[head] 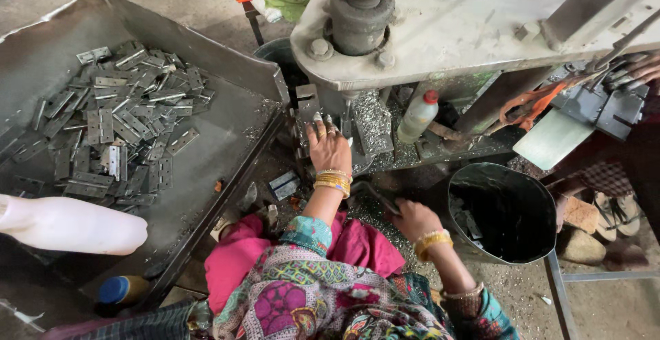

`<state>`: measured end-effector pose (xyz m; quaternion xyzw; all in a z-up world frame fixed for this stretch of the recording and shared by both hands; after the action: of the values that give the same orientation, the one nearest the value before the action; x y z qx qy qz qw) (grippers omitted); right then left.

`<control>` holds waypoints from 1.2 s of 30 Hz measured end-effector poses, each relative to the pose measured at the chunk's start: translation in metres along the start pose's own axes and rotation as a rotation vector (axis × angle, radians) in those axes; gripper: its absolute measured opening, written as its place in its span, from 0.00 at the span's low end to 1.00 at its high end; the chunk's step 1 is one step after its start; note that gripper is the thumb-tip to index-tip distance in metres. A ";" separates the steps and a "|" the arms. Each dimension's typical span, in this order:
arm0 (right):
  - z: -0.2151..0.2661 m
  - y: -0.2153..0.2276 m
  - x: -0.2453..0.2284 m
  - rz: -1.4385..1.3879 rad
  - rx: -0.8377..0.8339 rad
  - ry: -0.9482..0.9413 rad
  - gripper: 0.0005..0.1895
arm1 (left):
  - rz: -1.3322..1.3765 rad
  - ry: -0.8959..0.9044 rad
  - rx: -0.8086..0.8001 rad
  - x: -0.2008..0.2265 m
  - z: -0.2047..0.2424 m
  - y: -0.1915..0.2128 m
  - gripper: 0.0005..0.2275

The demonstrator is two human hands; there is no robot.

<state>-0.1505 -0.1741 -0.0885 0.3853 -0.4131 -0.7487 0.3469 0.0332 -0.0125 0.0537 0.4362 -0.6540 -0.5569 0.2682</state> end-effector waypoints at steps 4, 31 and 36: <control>0.006 -0.061 0.028 -0.139 0.045 -0.025 0.18 | 0.064 0.000 0.024 -0.008 0.007 0.000 0.12; 0.008 -0.026 -0.001 -0.127 0.115 0.043 0.18 | 0.088 0.047 -0.189 -0.014 -0.026 -0.029 0.22; -0.017 -0.043 0.026 -0.079 0.032 -0.011 0.21 | 0.118 0.062 -0.081 -0.019 -0.016 -0.009 0.21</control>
<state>-0.1560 -0.1841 -0.1402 0.4024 -0.4115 -0.7573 0.3087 0.0583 -0.0042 0.0513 0.4026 -0.6470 -0.5524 0.3380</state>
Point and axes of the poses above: each hand's wrist, its own z-axis away from the middle knuckle, its own y-axis out of the back of the hand, x = y × z, the point moved 8 cm from there along -z, towards the middle knuckle, and after that the axes turned 11 degrees about -y, right-handed, at the moved point
